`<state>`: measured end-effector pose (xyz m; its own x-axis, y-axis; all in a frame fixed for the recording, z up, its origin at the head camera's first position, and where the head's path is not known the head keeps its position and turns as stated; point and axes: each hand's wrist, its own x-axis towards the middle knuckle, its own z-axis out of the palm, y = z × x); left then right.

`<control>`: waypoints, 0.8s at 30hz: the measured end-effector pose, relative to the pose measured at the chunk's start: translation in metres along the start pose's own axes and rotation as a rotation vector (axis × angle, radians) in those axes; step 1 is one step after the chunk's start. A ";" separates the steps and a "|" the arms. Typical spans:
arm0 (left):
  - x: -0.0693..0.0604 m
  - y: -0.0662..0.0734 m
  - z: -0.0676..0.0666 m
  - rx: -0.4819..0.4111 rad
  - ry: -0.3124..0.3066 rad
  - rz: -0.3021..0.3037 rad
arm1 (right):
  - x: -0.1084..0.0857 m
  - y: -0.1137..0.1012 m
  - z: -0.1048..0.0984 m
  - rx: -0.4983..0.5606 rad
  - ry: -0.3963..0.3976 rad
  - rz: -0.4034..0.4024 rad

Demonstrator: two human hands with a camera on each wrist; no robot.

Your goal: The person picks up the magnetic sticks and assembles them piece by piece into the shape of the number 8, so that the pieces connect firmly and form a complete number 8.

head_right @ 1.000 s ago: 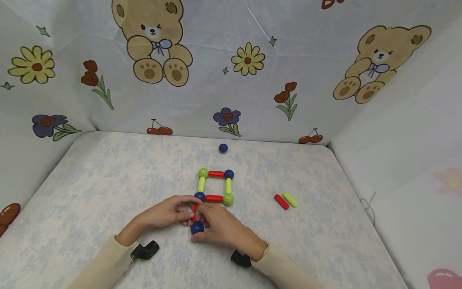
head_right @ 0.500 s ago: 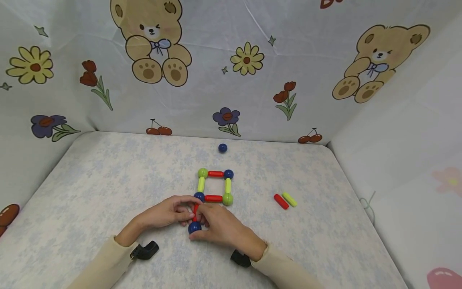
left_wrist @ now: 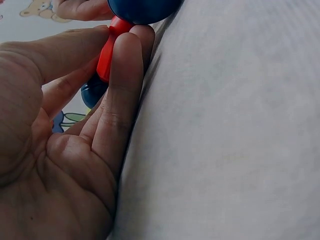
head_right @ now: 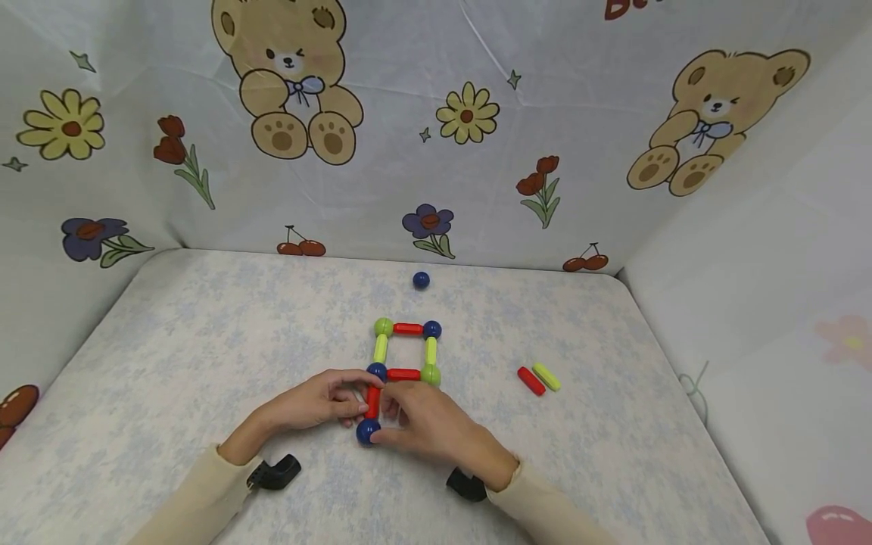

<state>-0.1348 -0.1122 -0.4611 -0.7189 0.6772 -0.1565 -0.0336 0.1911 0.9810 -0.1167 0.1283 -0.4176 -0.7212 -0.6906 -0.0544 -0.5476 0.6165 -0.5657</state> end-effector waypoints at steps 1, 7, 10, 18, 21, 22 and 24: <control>0.000 0.000 0.000 0.001 0.001 0.000 | -0.002 0.001 -0.003 0.003 0.003 0.008; 0.000 0.000 0.000 -0.005 0.003 -0.010 | -0.015 0.015 -0.024 0.020 0.058 0.031; 0.000 0.000 0.000 -0.012 -0.001 -0.015 | -0.023 0.025 -0.035 0.021 0.103 0.045; 0.002 -0.001 0.001 -0.003 -0.018 -0.015 | -0.047 0.056 -0.057 -0.044 0.226 0.179; 0.002 -0.001 0.000 0.001 -0.016 -0.016 | -0.055 0.070 -0.063 -0.024 0.268 0.184; 0.001 -0.001 0.000 0.002 -0.013 -0.019 | -0.058 0.074 -0.066 -0.014 0.282 0.179; 0.001 -0.001 0.000 0.003 -0.010 -0.022 | -0.062 0.083 -0.070 -0.005 0.304 0.167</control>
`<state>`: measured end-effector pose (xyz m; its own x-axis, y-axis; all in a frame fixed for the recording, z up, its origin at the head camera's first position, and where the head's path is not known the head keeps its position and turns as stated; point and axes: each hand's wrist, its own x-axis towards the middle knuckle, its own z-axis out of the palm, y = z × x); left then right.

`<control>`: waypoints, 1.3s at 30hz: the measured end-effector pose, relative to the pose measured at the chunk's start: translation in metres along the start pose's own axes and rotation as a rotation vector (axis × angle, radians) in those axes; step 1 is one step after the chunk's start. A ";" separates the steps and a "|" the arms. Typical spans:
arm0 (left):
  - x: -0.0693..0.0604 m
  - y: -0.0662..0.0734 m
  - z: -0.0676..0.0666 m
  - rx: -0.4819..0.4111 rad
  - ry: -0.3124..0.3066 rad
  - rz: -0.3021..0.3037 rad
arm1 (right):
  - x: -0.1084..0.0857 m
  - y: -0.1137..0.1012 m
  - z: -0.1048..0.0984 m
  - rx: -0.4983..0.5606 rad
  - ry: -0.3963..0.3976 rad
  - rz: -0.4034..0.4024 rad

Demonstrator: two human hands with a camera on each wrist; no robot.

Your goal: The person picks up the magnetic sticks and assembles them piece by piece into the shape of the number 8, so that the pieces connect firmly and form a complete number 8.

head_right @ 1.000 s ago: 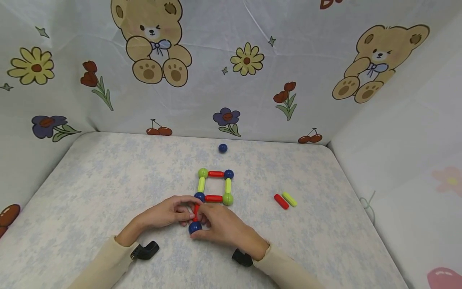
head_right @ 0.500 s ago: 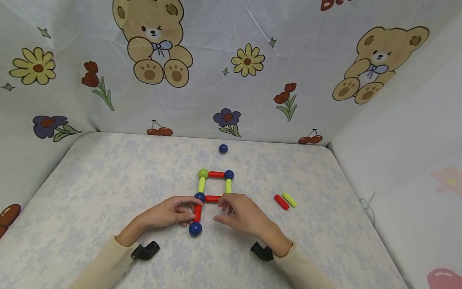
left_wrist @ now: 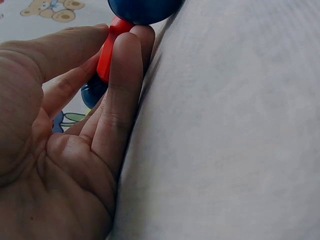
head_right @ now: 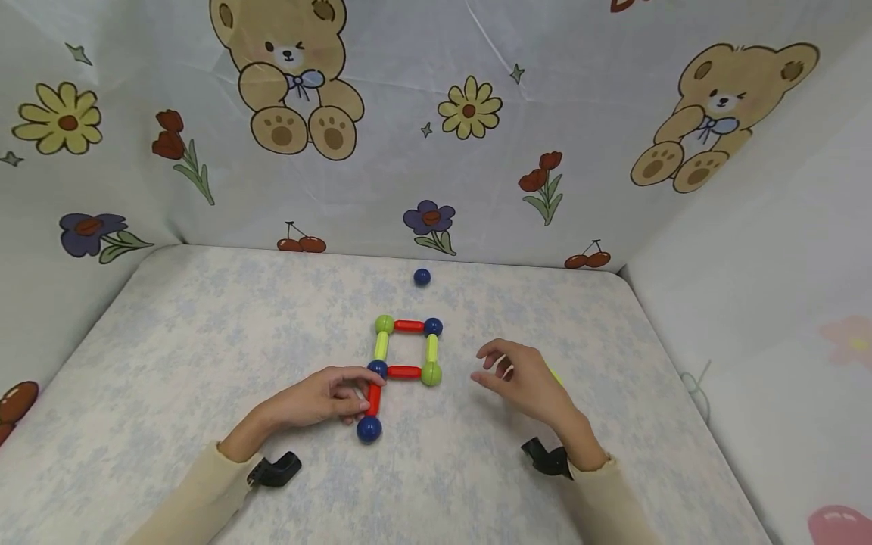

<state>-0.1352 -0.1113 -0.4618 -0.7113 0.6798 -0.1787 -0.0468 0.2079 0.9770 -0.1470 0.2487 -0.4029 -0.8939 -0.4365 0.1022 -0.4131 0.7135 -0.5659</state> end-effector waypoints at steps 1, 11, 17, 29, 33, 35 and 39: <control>0.000 0.001 0.000 0.000 0.002 -0.002 | -0.001 0.004 -0.003 0.005 0.003 -0.004; -0.002 0.001 0.000 0.002 0.012 -0.008 | -0.007 0.040 -0.023 0.023 -0.033 0.087; -0.001 0.001 0.001 0.010 0.018 -0.014 | -0.007 0.050 -0.028 -0.020 -0.090 0.140; -0.001 0.000 0.000 0.002 0.011 0.002 | -0.008 0.052 -0.028 -0.011 -0.179 0.168; -0.001 -0.001 0.000 0.000 0.013 0.004 | -0.009 0.052 -0.028 -0.023 -0.190 0.162; -0.001 -0.001 0.000 -0.004 0.014 0.004 | -0.009 0.052 -0.028 -0.029 -0.196 0.159; -0.001 -0.001 0.000 -0.013 0.014 0.010 | -0.009 0.052 -0.028 -0.048 -0.199 0.173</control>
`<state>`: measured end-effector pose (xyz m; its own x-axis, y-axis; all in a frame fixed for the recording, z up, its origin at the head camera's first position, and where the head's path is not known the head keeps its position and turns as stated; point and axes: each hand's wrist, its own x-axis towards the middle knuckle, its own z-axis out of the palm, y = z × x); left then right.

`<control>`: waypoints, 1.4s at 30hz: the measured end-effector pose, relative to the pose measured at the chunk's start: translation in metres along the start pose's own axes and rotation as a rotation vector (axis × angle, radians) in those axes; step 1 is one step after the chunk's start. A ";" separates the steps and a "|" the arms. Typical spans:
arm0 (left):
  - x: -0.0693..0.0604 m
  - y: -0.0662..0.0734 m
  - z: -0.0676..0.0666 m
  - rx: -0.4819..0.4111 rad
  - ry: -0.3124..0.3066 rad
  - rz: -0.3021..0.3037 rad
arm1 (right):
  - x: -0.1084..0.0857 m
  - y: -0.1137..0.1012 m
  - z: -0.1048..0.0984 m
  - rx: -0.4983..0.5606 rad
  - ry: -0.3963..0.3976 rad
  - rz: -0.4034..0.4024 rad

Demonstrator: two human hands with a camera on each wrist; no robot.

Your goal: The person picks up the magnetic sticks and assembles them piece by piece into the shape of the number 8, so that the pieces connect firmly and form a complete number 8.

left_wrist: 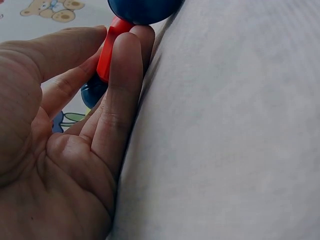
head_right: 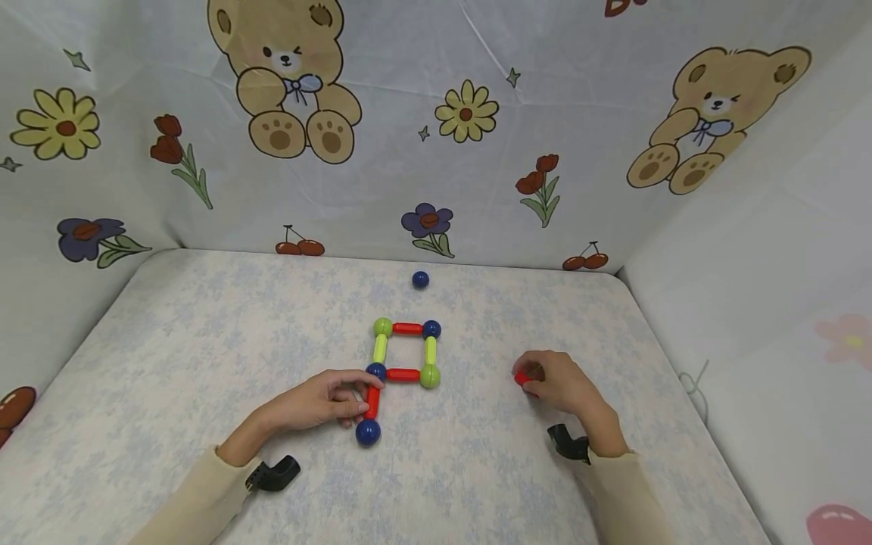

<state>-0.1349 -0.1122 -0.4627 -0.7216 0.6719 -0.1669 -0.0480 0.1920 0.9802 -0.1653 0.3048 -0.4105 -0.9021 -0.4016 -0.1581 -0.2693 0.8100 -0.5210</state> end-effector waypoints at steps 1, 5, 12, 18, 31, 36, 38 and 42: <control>0.000 0.000 0.000 -0.001 -0.002 0.003 | 0.000 0.000 0.000 -0.003 0.000 0.005; 0.000 -0.001 0.000 0.000 -0.006 0.013 | 0.001 -0.001 0.001 -0.022 0.006 0.013; 0.001 -0.001 0.000 -0.001 -0.001 0.011 | 0.002 0.000 0.003 -0.029 0.030 -0.006; 0.000 0.001 0.000 0.012 -0.004 -0.001 | 0.002 -0.001 0.004 -0.025 0.030 0.014; -0.001 -0.002 -0.002 0.085 -0.036 0.028 | 0.005 -0.005 0.009 -0.046 0.031 -0.034; -0.004 -0.002 -0.002 0.062 -0.034 0.014 | 0.005 -0.013 0.009 -0.034 0.033 -0.066; -0.004 -0.002 -0.002 0.072 -0.023 0.003 | 0.004 -0.016 0.009 -0.031 0.033 -0.077; -0.003 0.000 -0.002 0.123 -0.022 -0.007 | 0.004 -0.021 0.012 -0.029 0.037 -0.101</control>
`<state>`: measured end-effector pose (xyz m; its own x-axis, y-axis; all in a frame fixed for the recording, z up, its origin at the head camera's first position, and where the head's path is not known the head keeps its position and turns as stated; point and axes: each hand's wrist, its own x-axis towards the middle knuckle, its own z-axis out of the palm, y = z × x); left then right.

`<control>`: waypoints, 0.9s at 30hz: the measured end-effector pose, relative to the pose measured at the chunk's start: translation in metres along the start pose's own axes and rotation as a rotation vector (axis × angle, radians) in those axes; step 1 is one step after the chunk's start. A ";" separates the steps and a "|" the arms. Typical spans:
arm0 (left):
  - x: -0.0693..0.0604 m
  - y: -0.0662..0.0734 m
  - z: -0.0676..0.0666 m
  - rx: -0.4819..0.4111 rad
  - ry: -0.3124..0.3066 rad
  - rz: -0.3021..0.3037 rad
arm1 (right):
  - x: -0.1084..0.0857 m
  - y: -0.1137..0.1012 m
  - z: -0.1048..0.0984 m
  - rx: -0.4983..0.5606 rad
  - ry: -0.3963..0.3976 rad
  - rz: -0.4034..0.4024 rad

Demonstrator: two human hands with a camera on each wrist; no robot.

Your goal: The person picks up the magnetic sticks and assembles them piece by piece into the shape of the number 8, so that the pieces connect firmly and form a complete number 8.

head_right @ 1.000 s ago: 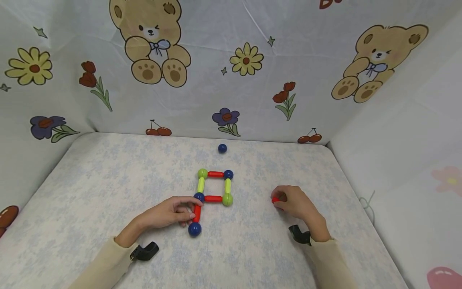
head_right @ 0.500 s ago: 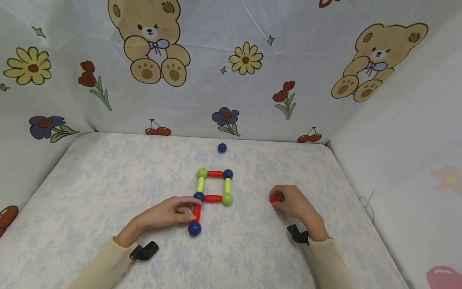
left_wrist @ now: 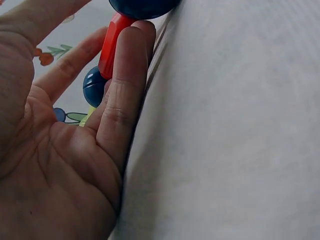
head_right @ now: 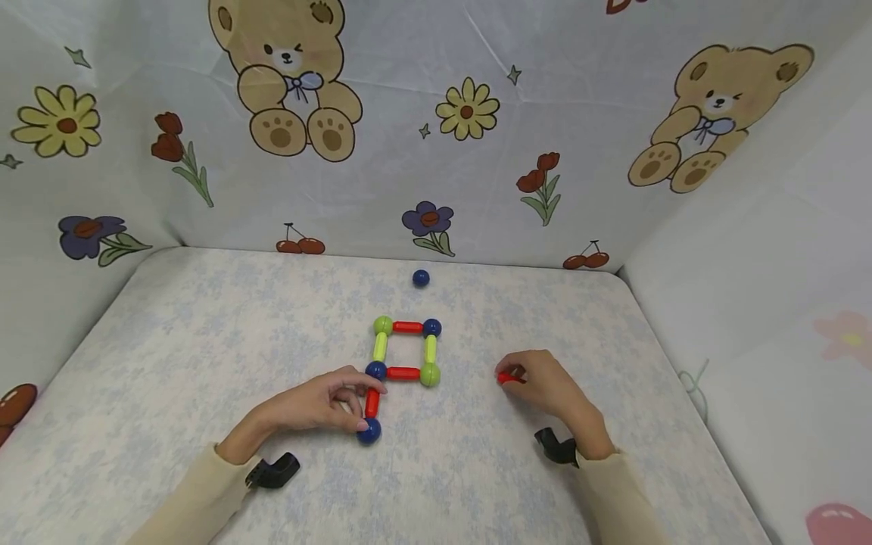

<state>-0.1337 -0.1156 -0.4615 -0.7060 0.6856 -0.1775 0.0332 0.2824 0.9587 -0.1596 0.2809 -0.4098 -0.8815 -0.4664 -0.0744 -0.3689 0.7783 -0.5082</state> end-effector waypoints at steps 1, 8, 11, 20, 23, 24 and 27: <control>0.000 0.001 0.000 0.010 -0.005 0.002 | 0.000 -0.001 0.001 -0.001 0.001 -0.007; 0.000 0.004 0.000 0.010 -0.048 0.013 | 0.003 -0.017 0.008 -0.037 0.009 -0.046; -0.001 0.005 0.000 0.005 -0.056 0.014 | 0.005 -0.027 0.010 -0.043 0.013 -0.069; -0.002 0.004 -0.001 0.003 -0.058 0.017 | 0.011 -0.049 0.014 -0.033 -0.008 -0.144; -0.002 0.004 -0.001 0.001 -0.058 0.019 | 0.015 -0.056 0.017 -0.032 -0.013 -0.169; -0.002 0.004 -0.001 0.000 -0.057 0.020 | 0.017 -0.058 0.017 -0.032 -0.013 -0.175; -0.002 0.004 0.000 -0.004 -0.056 0.021 | 0.021 -0.065 0.020 -0.033 -0.027 -0.199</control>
<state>-0.1328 -0.1158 -0.4575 -0.6646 0.7277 -0.1695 0.0445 0.2650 0.9632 -0.1483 0.2127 -0.3955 -0.7818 -0.6235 0.0013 -0.5452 0.6826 -0.4866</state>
